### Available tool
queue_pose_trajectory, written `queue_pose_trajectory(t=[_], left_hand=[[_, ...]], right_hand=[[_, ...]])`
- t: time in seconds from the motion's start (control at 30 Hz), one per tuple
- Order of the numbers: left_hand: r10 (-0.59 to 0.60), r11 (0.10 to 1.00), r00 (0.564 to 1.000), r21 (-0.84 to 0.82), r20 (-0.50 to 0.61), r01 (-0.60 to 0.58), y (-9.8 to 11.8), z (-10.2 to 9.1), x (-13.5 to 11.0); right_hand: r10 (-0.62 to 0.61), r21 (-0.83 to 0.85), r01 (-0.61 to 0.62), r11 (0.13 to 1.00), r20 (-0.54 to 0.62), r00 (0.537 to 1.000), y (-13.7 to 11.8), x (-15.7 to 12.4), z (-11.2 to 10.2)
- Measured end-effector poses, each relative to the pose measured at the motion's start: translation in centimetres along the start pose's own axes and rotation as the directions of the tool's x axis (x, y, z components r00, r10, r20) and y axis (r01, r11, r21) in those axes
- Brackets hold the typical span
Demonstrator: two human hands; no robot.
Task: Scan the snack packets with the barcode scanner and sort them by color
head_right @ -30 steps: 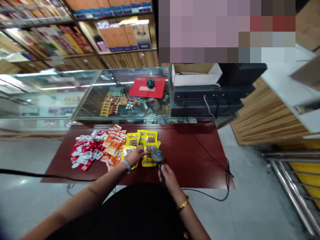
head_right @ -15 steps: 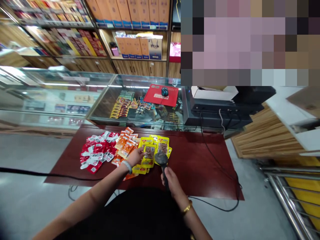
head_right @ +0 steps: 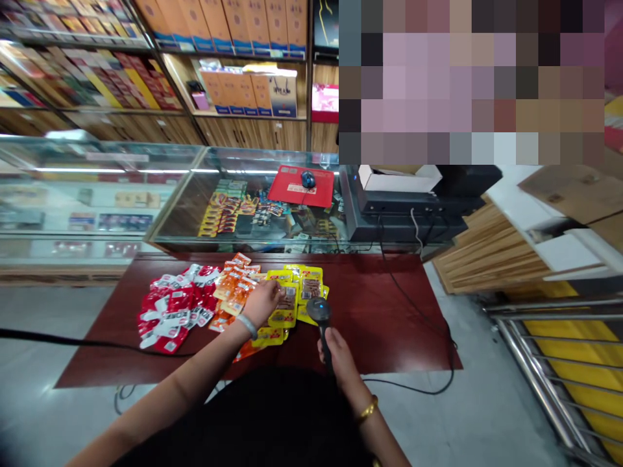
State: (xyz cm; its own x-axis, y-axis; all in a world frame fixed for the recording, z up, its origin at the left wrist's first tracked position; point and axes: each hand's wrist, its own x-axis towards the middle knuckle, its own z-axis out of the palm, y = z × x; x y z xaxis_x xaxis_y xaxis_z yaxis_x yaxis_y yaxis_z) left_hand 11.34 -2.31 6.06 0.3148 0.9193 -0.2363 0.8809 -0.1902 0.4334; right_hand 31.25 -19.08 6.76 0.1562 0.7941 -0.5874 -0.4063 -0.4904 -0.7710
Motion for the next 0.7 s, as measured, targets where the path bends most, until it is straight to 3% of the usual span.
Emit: queue_pose_trajectory(t=[0.1, 0.2, 0.3, 0.47, 0.7], left_hand=[[0.08, 0.995, 0.997, 0.06, 0.013, -0.08, 2.2, 1.1, 1.2], [0.075, 0.979, 0.996, 0.188, 0.046, -0.082, 4.7, 2.6, 2.6], [0.061, 0.954, 0.998, 0.293, -0.003, -0.057, 6.5, 4.4, 3.8], [0.012, 0.944, 1.0, 0.33, 0.003, -0.012, 7.2, 6.3, 5.1], [-0.14, 0.919, 0.99, 0.373, 0.004, 0.128, 7.5, 6.0, 6.3]], right_hand=[[-0.025, 0.023, 0.025, 0.999, -0.011, 1.0, 0.2, 0.0, -0.7], [-0.038, 0.018, 0.038, 0.999, -0.006, 0.999, 0.3, -0.1, -1.5], [-0.033, 0.009, 0.033, 0.999, -0.016, 0.999, 0.1, -0.1, -2.4], [-0.038, 0.025, 0.039, 0.999, -0.033, 0.999, -0.6, 0.0, -3.6], [0.036, 0.095, -0.029, 0.995, -0.067, 0.997, -1.0, 0.7, -4.9]])
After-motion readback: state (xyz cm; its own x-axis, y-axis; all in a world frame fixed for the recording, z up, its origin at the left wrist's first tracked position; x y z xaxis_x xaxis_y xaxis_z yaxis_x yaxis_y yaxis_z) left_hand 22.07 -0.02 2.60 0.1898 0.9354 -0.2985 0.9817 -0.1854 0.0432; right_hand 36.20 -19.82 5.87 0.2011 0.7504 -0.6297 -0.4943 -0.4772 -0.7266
